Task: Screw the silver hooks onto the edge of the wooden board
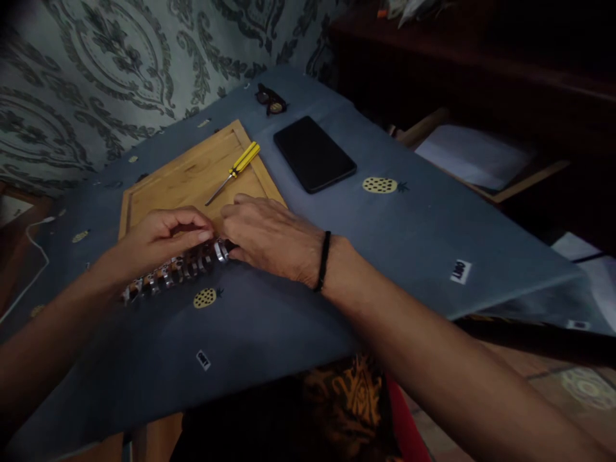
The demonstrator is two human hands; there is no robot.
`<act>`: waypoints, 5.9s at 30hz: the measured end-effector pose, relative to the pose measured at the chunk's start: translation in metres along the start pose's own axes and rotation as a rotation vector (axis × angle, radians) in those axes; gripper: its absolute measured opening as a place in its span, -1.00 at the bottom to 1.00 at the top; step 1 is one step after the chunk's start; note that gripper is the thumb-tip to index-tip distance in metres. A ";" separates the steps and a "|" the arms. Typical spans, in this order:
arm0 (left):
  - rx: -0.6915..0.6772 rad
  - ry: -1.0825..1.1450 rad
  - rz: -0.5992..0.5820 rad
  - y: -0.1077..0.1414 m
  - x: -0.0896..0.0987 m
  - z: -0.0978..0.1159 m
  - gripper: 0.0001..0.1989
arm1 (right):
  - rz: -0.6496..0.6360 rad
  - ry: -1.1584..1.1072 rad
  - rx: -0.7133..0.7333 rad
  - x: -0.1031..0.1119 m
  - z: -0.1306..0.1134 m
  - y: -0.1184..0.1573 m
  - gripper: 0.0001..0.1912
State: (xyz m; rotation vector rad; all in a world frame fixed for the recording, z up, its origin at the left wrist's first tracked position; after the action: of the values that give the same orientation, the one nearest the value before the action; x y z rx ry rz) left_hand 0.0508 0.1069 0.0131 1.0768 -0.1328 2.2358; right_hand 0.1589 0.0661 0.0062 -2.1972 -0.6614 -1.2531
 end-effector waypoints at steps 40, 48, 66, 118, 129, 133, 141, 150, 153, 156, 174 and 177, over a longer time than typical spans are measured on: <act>-0.116 -0.517 0.383 0.039 -0.024 0.015 -0.73 | 0.033 0.021 0.078 -0.002 0.001 0.002 -0.84; -0.102 -0.519 0.377 0.038 -0.024 0.013 -0.75 | 0.097 0.019 0.091 0.000 0.002 0.002 -0.82; -0.072 -0.573 0.365 0.037 -0.027 0.013 -0.68 | 0.123 0.062 0.168 -0.003 -0.004 0.003 -0.71; -0.003 -0.543 0.265 0.048 -0.010 -0.001 -0.66 | 0.084 0.070 0.144 -0.003 -0.004 0.002 -0.71; -0.050 -0.552 0.282 0.045 -0.015 0.008 -0.53 | 0.089 0.098 0.147 -0.005 -0.004 0.004 -0.73; -0.068 -0.572 0.284 0.041 -0.022 0.010 -0.55 | 0.086 0.109 0.148 -0.005 -0.005 0.003 -0.74; -0.101 -0.577 0.321 0.038 -0.024 0.013 -0.59 | 0.067 0.098 0.130 -0.005 -0.004 0.002 -0.76; -0.107 -0.545 0.358 0.035 -0.023 0.013 -0.66 | 0.077 0.094 0.130 -0.005 -0.005 0.003 -0.78; -0.090 -0.521 0.348 0.034 -0.022 0.012 -0.66 | 0.074 0.103 0.130 -0.004 -0.005 0.003 -0.77; -0.075 -0.501 0.337 0.033 -0.021 0.011 -0.66 | 0.066 0.101 0.128 -0.005 -0.005 0.004 -0.77; -0.093 -0.459 0.354 0.031 -0.021 0.011 -0.70 | 0.111 0.201 -0.059 0.010 0.012 -0.012 -0.72; -0.084 -0.460 0.340 0.030 -0.022 0.010 -0.70 | 0.073 0.288 -0.120 0.020 0.017 -0.031 -0.68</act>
State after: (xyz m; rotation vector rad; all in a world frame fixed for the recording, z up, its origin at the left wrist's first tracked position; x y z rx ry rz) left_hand 0.0497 0.0686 0.0091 1.6021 -0.6407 2.2011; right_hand 0.1594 0.1034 0.0223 -2.0556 -0.3968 -1.5665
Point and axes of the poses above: each hand's wrist, its own y-axis away from the middle knuckle, its own x-axis out of the back of the hand, z = x × y, the point moved 9 cm from there along -y, towards the middle knuckle, and after that the axes turned 2 degrees about z, right-handed, at the moved point
